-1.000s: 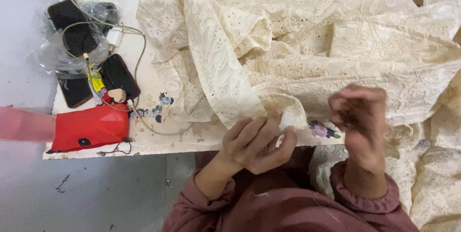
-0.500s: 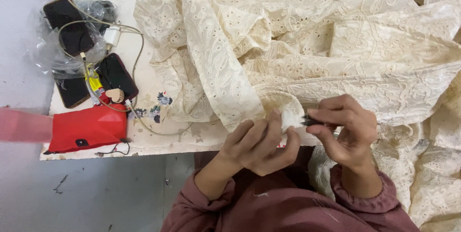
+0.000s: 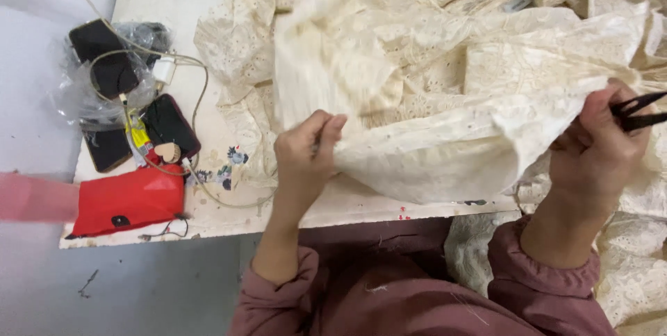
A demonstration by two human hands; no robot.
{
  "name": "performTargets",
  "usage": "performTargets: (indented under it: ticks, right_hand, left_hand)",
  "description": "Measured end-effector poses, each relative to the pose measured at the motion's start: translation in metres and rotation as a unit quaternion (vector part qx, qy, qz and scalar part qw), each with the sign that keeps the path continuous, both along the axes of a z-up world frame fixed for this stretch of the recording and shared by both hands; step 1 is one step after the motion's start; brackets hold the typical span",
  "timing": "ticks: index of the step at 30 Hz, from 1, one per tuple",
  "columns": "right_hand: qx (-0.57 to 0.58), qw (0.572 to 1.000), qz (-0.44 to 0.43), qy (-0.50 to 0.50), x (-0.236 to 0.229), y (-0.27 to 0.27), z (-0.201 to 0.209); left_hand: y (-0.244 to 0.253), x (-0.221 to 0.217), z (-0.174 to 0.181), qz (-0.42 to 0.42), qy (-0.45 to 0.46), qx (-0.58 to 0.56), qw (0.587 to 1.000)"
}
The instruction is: Trimming loose threads from lace garments using thread nippers
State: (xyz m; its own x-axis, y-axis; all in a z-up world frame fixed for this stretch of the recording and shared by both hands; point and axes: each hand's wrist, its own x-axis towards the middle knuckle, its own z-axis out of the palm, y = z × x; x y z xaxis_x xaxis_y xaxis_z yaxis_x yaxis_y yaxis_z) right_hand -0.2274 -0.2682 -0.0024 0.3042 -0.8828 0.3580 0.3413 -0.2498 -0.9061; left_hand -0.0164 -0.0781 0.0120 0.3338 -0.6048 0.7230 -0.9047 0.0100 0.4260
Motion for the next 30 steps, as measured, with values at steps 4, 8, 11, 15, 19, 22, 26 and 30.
performTargets:
  ticks: [4,8,11,15,19,22,26,30]
  right_hand:
    - [0.11,0.993,-0.041,-0.032,-0.006,-0.018,-0.003]
    - [0.059,0.994,-0.027,-0.083,-0.016,-0.02,0.005]
    - [-0.017,0.987,-0.157,-0.033,-0.032,-0.03,-0.01]
    - [-0.094,0.983,-0.124,-0.097,-0.032,-0.041,-0.036]
    - [-0.302,0.933,-0.135,-0.14,-0.039,-0.056,-0.059]
    - [-0.345,0.912,-0.187,-0.125,-0.041,-0.053,-0.059]
    - [-0.239,0.947,-0.206,-0.065,-0.031,-0.016,-0.03]
    - [-0.318,0.931,0.117,-0.135,-0.052,-0.047,-0.029]
  left_hand:
    - [0.014,0.003,0.016,-0.165,0.304,0.077,0.935]
    - [0.023,0.007,0.021,-0.15,0.1,0.074,0.981]
    - [0.037,0.026,0.005,-0.043,0.007,0.055,0.998]
    - [0.042,0.04,-0.014,0.11,-0.159,-0.072,0.979]
    - [0.034,0.053,-0.025,0.26,-0.235,-0.213,0.912]
    - [0.029,0.043,-0.01,0.196,-0.049,-0.18,0.963]
    - [0.028,0.059,-0.026,-0.163,0.615,-0.075,0.767]
    - [0.023,0.075,-0.038,-0.271,0.653,-0.129,0.696]
